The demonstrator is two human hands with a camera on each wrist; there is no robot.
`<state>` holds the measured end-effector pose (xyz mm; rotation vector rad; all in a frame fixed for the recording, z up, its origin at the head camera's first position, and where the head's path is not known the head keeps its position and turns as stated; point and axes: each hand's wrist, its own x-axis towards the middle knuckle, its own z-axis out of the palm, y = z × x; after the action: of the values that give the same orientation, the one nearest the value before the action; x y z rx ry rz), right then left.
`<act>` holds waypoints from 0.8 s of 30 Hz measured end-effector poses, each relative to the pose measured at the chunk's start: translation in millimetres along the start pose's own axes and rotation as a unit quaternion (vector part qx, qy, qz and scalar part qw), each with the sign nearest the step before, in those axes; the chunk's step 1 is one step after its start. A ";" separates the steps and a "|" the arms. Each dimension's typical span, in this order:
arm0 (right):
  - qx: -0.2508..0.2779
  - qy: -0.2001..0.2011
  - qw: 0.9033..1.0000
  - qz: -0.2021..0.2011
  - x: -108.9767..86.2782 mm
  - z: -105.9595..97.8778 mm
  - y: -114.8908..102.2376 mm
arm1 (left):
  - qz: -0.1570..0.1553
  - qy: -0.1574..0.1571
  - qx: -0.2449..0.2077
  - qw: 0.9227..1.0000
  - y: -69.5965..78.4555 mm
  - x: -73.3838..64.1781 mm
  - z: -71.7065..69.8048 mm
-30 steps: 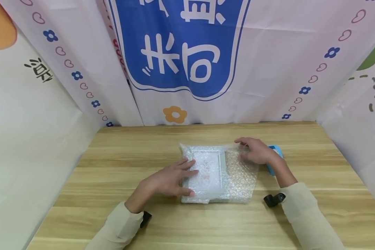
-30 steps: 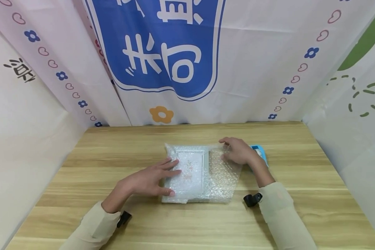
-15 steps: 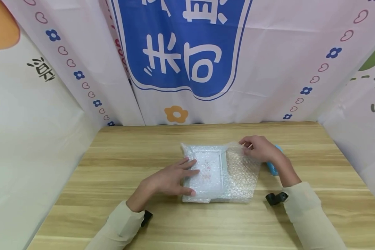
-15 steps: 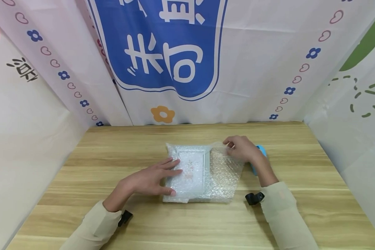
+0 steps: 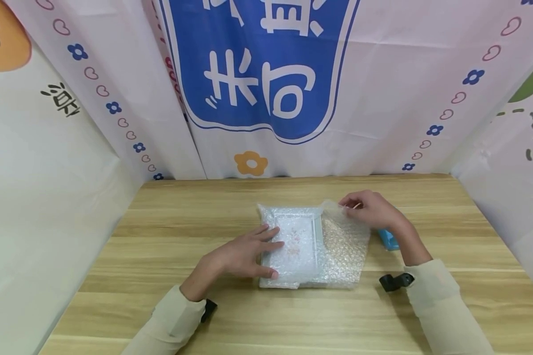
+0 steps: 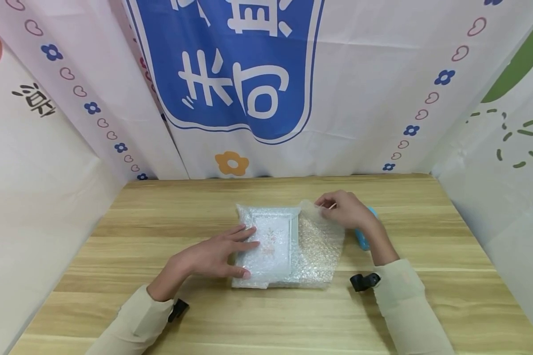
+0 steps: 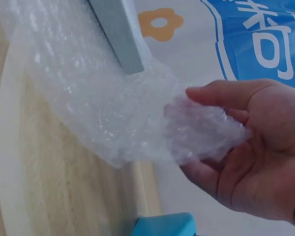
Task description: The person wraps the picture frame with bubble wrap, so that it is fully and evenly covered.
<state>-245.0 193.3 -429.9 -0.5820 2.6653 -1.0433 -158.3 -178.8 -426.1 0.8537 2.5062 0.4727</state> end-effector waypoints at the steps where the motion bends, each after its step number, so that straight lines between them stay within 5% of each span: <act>1: 0.013 -0.002 1.000 0.003 0.7 0.1 -0.3 | -0.001 0.000 0.000 1.000 -0.3 -0.1 0.0; 13: 0.177 -0.007 0.983 0.054 4.0 2.1 -15.9 | -0.002 -0.001 0.010 1.000 -0.8 -2.4 -2.7; 24: 0.286 0.007 0.953 0.095 20.4 15.2 -38.0 | -0.003 -0.001 0.006 1.000 1.3 -0.3 -0.5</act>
<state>-247.4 149.8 -416.0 -0.1945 2.2005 -1.6560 -157.7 -178.1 -425.0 0.8503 2.5124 0.4545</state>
